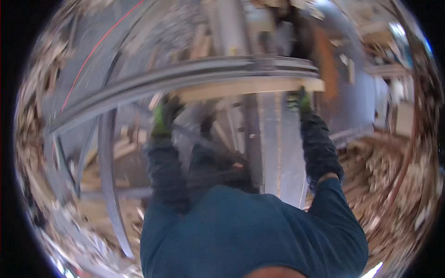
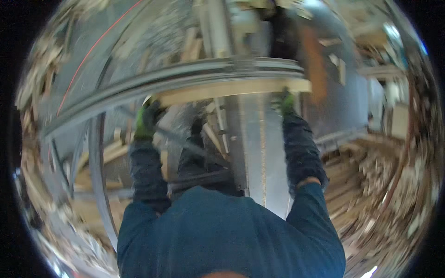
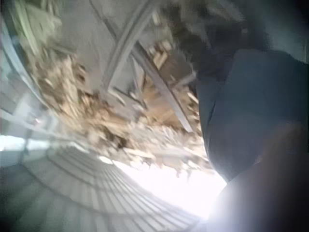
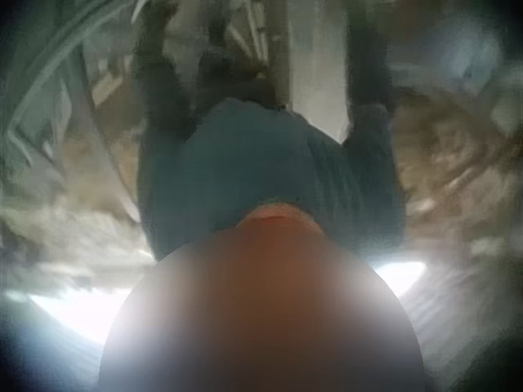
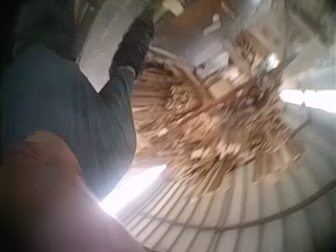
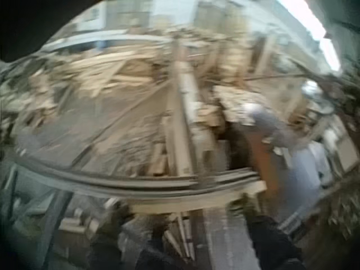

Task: Cutting several long pieces of wood into shorter lengths using a table saw.

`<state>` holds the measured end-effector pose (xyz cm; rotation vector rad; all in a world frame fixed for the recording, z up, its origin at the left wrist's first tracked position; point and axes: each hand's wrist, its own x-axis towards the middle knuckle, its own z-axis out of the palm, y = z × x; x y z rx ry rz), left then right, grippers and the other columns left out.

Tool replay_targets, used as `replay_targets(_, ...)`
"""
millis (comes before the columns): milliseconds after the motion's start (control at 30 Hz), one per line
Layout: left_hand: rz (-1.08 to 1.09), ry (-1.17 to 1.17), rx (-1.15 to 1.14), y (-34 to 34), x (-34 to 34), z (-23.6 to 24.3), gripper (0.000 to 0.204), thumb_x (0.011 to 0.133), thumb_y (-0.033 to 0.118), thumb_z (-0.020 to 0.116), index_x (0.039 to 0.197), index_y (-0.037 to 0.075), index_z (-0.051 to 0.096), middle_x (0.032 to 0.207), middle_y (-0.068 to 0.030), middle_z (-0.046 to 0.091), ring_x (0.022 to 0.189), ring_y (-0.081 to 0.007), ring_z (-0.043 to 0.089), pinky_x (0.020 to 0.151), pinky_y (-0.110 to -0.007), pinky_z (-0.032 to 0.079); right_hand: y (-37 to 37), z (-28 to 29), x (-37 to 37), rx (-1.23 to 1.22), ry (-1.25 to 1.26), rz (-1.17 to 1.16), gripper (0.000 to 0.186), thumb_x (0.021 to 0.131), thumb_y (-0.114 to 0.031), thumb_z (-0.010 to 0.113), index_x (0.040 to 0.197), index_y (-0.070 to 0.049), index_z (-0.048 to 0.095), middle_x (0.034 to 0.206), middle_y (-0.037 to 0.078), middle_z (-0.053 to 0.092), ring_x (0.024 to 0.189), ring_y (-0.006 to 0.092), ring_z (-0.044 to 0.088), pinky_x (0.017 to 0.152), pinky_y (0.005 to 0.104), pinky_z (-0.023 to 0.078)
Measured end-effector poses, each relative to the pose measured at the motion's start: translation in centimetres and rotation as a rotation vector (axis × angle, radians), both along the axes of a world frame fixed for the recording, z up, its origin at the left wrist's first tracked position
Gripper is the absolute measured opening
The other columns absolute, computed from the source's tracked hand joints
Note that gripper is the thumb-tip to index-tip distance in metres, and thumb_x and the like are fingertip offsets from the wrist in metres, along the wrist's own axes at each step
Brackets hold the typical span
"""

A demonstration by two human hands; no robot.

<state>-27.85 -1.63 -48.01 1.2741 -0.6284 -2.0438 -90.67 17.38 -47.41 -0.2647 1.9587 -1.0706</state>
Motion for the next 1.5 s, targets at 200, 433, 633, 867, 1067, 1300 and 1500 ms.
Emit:
replay_targets(200,-0.026,-0.019,-0.142,2.0,-1.1,5.1,0.045,0.116,0.019,0.074,0.152,-0.005,0.066,0.138,-0.0132,0.075,0.123,-0.0233,0.079,0.100,-0.034,0.070,0.7,2.8,1.6,0.044,-0.062,-0.117,0.081,0.116,-0.082,0.040,0.134,-0.008,0.068,0.086,0.013,0.078,0.059,0.0260,0.070,0.056,0.0463,0.060)
replay_targets(433,0.004,-0.300,-0.790,15.4,-3.8,27.2,0.048,0.113,0.012,0.076,0.157,-0.003,0.065,0.144,-0.0128,0.075,0.129,-0.0242,0.074,0.109,-0.038,0.064,4.5,18.4,14.3,-0.499,-0.491,-0.371,0.111,0.102,-0.094,0.060,0.171,-0.007,0.049,0.150,0.022,0.068,0.128,0.0369,0.071,0.099,0.0629,0.065)
replay_targets(633,-0.162,-0.339,-1.083,37.4,-15.5,46.6,0.069,0.098,0.001,0.091,0.161,-0.003,0.065,0.143,-0.0138,0.078,0.131,-0.0241,0.073,0.115,-0.038,0.058,23.2,20.5,3.1,-0.970,-0.601,-0.467,0.080,0.104,-0.050,0.085,0.163,-0.006,0.056,0.148,0.017,0.068,0.137,0.0367,0.067,0.122,0.0558,0.057)
replay_targets(867,-0.268,-0.214,-1.675,59.8,-24.8,61.6,0.091,0.081,0.027,0.109,0.158,0.003,0.068,0.138,-0.0186,0.081,0.127,-0.0345,0.079,0.108,-0.046,0.063,43.5,31.8,-0.2,-1.164,-0.581,-0.561,0.066,0.107,-0.039,0.067,0.160,-0.002,0.059,0.151,0.025,0.071,0.136,0.0456,0.073,0.117,0.0615,0.061)
replay_targets(1067,-0.544,0.132,-1.761,78.6,-33.4,68.5,0.105,0.075,0.025,0.111,0.165,0.002,0.062,0.154,-0.0194,0.075,0.138,-0.0333,0.074,0.119,-0.045,0.058,68.2,33.0,-13.0,-1.374,-0.342,-0.774,0.063,0.097,-0.018,0.073,0.156,-0.001,0.059,0.147,0.018,0.068,0.133,0.0419,0.068,0.120,0.0589,0.056)
replay_targets(1300,-0.843,0.343,-1.878,96.3,-39.9,73.4,0.103,0.080,0.019,0.108,0.169,0.003,0.059,0.166,-0.0187,0.068,0.150,-0.0324,0.068,0.127,-0.044,0.053,98.1,37.8,-16.8,-1.308,-0.406,-0.946,0.063,0.099,-0.021,0.074,0.156,0.001,0.059,0.144,0.019,0.069,0.132,0.0417,0.068,0.118,0.0572,0.056)
replay_targets(1500,-0.955,0.368,-1.891,100.8,-38.4,73.0,0.095,0.085,0.013,0.104,0.169,0.003,0.060,0.165,-0.0192,0.068,0.153,-0.0327,0.066,0.129,-0.044,0.051,106.7,46.1,-8.2,-1.287,-0.280,-1.111,0.035,0.104,-0.030,0.075,0.123,-0.001,0.069,0.121,0.023,0.077,0.105,0.0430,0.077,0.102,0.0580,0.064)
